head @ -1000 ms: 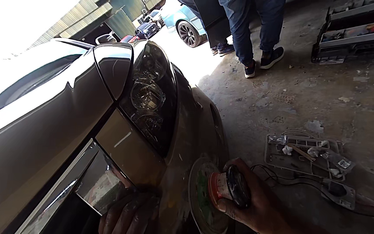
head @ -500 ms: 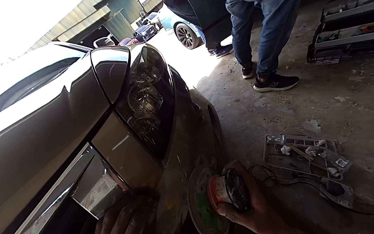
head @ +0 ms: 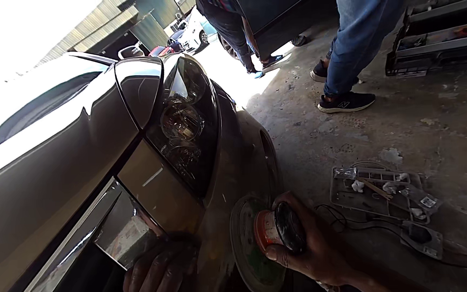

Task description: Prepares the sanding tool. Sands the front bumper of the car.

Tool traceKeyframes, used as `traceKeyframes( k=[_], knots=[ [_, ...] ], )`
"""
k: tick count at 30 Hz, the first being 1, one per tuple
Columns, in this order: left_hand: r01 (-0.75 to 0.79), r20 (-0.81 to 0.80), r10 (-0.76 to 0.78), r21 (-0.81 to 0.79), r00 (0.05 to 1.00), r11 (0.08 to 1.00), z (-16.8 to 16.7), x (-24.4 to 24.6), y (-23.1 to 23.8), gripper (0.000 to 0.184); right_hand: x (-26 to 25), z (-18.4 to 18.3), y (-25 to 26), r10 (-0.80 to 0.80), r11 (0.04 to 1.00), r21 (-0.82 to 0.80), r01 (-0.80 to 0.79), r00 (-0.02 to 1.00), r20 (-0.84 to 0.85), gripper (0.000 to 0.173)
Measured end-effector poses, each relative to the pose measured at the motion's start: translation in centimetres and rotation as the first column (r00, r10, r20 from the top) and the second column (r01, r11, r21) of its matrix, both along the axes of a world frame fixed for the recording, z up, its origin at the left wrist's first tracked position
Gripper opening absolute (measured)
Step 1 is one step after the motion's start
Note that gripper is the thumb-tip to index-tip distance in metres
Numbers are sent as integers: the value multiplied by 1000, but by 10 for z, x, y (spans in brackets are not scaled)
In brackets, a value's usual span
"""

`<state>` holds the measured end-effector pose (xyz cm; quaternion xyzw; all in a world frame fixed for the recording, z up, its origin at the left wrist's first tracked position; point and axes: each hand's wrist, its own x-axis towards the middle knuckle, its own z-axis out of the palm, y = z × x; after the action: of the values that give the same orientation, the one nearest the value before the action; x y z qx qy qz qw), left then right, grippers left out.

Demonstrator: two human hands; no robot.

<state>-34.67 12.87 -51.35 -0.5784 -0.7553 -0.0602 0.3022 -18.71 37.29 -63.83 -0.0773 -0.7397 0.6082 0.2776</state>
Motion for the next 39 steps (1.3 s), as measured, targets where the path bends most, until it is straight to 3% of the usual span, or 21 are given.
traceKeyframes(
  k=[5,11,17,22,28,39],
  knots=[
    [-2,6,2,-12,1000,1000,0,-1,-2,20,5,-6,-8,-2,999,33,4,998,-65,76],
    [7,13,-7,2,1000,1000,-1,-1,-2,21,-2,-10,5,-25,1000,-17,25,999,36,76],
    [4,21,-4,-6,1000,1000,0,-1,0,21,3,-21,-5,-104,992,66,104,995,-4,78],
    [5,13,-5,7,1000,1000,0,-1,0,20,-11,-15,9,-204,977,89,193,968,142,79],
    [3,10,-3,1,1000,1000,0,0,0,21,-23,-24,30,-370,928,94,360,867,334,82],
    [7,18,-7,4,1000,1000,0,-1,0,21,-39,-11,20,-573,812,216,542,810,124,79]
  ],
)
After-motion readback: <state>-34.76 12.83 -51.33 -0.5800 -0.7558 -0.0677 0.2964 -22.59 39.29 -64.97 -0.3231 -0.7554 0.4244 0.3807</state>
